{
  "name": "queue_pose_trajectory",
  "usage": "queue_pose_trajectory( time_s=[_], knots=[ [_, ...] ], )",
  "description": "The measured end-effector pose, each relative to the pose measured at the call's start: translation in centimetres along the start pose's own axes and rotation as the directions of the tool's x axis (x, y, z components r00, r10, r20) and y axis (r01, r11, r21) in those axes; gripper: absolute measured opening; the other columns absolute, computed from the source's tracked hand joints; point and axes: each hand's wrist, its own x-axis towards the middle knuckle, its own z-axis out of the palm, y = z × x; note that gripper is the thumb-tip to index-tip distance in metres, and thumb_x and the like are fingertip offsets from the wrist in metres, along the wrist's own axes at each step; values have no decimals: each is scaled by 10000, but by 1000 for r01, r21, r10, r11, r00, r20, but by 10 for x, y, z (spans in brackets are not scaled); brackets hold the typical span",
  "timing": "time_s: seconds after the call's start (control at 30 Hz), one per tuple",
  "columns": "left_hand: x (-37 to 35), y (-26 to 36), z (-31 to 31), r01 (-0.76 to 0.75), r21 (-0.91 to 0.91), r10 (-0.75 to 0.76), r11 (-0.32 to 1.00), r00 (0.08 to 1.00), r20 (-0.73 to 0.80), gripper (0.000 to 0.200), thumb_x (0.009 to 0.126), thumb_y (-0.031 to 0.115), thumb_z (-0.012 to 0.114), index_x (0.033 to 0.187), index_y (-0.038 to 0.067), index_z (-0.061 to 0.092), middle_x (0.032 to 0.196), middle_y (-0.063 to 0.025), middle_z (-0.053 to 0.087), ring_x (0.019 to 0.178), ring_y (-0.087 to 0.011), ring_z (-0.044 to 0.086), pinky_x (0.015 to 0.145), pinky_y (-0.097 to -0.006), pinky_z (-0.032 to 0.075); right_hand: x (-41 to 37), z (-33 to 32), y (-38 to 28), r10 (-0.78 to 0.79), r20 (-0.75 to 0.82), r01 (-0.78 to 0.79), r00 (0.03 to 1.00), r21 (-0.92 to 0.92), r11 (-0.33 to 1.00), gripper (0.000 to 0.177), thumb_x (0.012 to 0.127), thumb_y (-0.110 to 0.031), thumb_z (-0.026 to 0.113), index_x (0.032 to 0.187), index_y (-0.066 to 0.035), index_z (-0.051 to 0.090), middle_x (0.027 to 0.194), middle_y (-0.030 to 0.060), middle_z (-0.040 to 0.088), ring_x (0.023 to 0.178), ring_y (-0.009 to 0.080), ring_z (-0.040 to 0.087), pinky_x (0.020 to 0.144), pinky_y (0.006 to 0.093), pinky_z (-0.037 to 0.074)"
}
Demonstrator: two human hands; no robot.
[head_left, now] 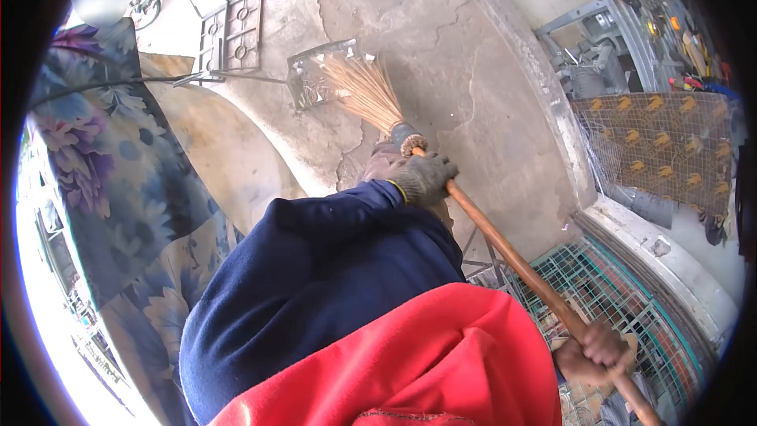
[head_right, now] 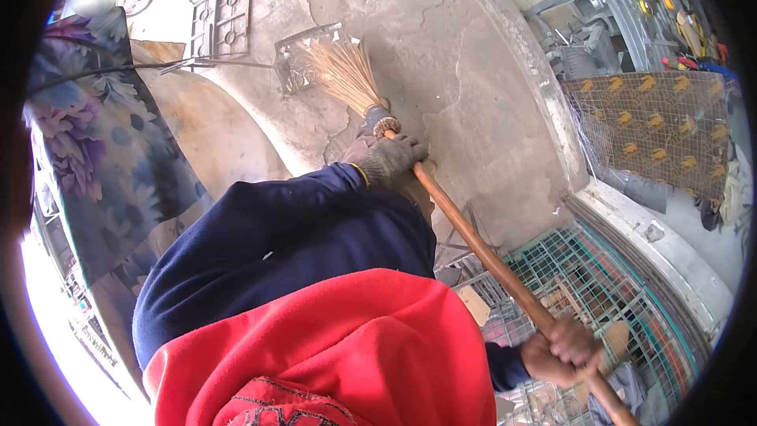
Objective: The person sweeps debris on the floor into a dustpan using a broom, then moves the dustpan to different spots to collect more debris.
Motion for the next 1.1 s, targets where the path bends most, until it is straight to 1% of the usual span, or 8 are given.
queue_pose_trajectory(
  time_s=[0.23, 0.43, 0.53, 0.73, 0.8, 0.87, 0.93, 1.1],
  knots=[
    [44, 85, -24, -88, -15, 86, 996, 993, -84, 316, 732, 288, 672, 979, 117, 573, 951, -105, 574, 934, -293, 590, 780, -428, 483, -9, 14, -83, -189, -58, 174, 980, -199, 964, 437, 953, -343, 419, 554, -191, 324, 449, -56, 249, 393, 102, 294, 535, 302, 381],
    [106, 33, 29, -174, -123, 124, 977, 934, -334, 326, 712, 235, 691, 995, 115, 582, 961, -80, 590, 946, -284, 586, 799, -420, 478, -8, 13, -14, -220, 35, 220, 975, -302, 927, 398, 945, -261, 414, 567, -160, 336, 493, -19, 310, 429, 99, 291, 527, 268, 324],
    [77, -41, 82, -14, -146, -5, 989, 991, -130, 311, 709, 225, 688, 987, 124, 593, 970, -92, 596, 966, -288, 586, 820, -417, 469, 9, 10, 64, 154, 58, -156, 986, 22, 988, 386, 919, -268, 437, 558, -171, 343, 490, -14, 351, 443, 108, 368, 554, 293, 344],
    [-4, -111, 71, 218, -103, -221, 970, 975, -13, 335, 722, 202, 679, 1045, 146, 607, 1022, -104, 599, 1025, -299, 573, 889, -417, 443, 3, 0, 120, 235, -197, -248, 952, -44, 968, 385, 913, -263, 454, 553, -176, 348, 459, -33, 344, 394, 102, 326, 480, 299, 331],
    [-5, -62, 9, 119, -53, -118, 991, 993, 32, 357, 729, 239, 688, 1063, 145, 606, 1033, -105, 594, 1039, -287, 567, 869, -424, 456, 3, -15, 80, 176, -4, -174, 984, 126, 977, 398, 914, -259, 459, 545, -181, 333, 453, -35, 314, 387, 99, 303, 470, 273, 318],
    [11, -7, -21, 18, -32, -16, 999, 999, 43, 347, 736, 277, 682, 1039, 130, 602, 1006, -104, 592, 1019, -281, 569, 851, -432, 465, 2, 19, 21, -47, -94, 33, 994, -150, 988, 405, 929, -252, 442, 545, -185, 331, 458, -36, 300, 414, 99, 317, 507, 269, 322],
    [36, 32, -25, -134, -2, 134, 991, 991, 9, 324, 749, 302, 663, 1010, 122, 597, 972, -98, 588, 981, -276, 578, 833, -434, 473, 6, 26, -39, -17, 87, 27, 996, -120, 992, 411, 932, -263, 439, 542, -188, 331, 464, -39, 293, 427, 104, 316, 529, 274, 315],
    [85, 77, -39, -285, 20, 284, 958, 948, -142, 267, 769, 284, 640, 978, 124, 593, 958, -86, 590, 941, -277, 597, 818, -418, 482, -3, 64, -68, -258, 84, 270, 963, -207, 940, 453, 965, -352, 365, 551, -180, 305, 451, -46, 234, 395, 114, 292, 527, 322, 387]
  ],
)
